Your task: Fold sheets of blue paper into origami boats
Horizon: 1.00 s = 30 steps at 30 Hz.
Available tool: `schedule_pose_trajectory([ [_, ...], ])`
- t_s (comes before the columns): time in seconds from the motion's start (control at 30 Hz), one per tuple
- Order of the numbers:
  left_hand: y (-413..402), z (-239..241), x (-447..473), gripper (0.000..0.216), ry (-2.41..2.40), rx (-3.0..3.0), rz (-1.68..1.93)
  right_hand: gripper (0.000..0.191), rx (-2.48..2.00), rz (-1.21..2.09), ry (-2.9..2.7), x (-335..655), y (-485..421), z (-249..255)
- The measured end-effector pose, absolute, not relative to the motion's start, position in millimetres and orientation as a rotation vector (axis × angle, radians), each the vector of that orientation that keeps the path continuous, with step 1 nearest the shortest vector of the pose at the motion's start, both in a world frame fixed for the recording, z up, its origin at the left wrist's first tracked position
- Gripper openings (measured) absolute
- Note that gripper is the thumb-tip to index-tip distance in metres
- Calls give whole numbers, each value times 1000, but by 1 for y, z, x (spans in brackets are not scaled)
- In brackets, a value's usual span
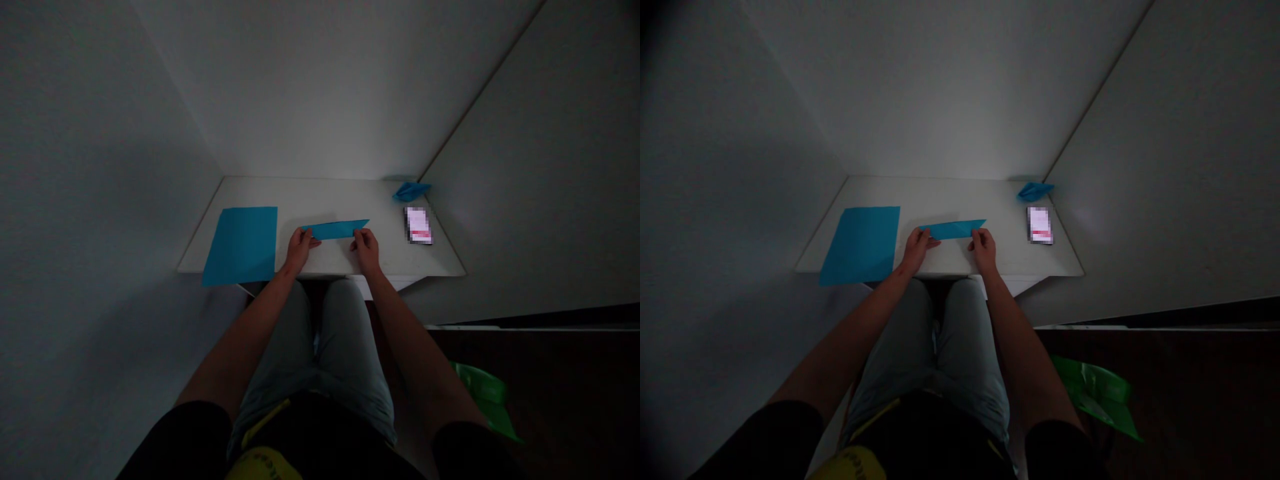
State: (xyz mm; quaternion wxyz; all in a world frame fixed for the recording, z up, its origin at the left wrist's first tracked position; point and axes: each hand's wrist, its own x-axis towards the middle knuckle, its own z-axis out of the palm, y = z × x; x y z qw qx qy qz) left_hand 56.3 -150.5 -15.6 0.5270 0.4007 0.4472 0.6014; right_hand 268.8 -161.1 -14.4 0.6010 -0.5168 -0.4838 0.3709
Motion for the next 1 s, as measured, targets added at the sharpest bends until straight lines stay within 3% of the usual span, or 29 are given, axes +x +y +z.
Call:
schedule_pose_trajectory([
  [0.5, -161, -6, 52, 54, 1107, 1170, 1232, 51, -1284, 1031, -1334, 270, -168, -13],
  [0.7, -158, -7, 55, 67, 1294, 1046, 1290, 66, -1353, 972, -1321, 271, -170, -8],
  [0.83, -156, -7, 55, 65, 1266, 1001, 1453, 78, -1360, 970, -1318, 270, -171, -6],
  [1.0, -156, -8, 55, 66, 1193, 1002, 1456, 77, -1382, 904, -1245, 269, -170, -9],
])
